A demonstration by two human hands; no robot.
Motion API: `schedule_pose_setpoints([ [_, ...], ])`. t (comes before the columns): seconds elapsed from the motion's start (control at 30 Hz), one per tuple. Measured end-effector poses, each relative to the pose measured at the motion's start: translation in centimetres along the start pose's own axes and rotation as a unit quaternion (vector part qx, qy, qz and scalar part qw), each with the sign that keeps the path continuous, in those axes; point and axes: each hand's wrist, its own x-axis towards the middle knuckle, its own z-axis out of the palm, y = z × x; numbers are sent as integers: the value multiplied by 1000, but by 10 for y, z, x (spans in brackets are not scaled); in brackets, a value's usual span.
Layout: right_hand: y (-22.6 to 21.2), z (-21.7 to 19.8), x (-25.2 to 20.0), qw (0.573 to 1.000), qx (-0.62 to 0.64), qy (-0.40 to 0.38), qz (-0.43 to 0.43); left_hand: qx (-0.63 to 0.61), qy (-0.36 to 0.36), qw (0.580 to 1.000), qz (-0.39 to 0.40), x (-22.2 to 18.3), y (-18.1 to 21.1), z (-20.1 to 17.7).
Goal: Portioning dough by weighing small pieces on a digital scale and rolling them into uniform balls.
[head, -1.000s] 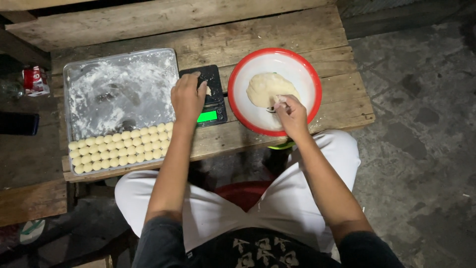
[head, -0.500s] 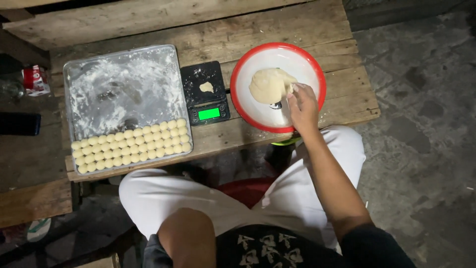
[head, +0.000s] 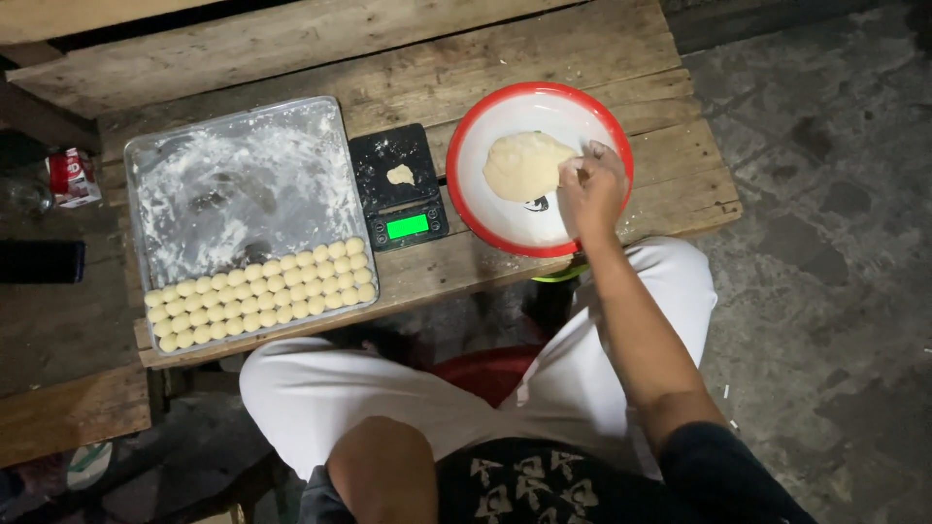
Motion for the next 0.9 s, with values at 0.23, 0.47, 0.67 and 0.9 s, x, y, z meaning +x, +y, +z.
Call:
schedule_pose_setpoints([
  [0.23,-7,-6,-1,999,37,11,24,59,-22,997,41,159,-63,108],
  [0.47,-7,-13,4,1000,-7,11,23,299,-4,951,85,378,-68,221],
  [0.67,1,-14,8,997,53,33,35,463,-74,883,24,378,-162,194],
  [0.9,-6,-24,15,963,212,160,-46,715,-110,691,10,362,-258,184],
])
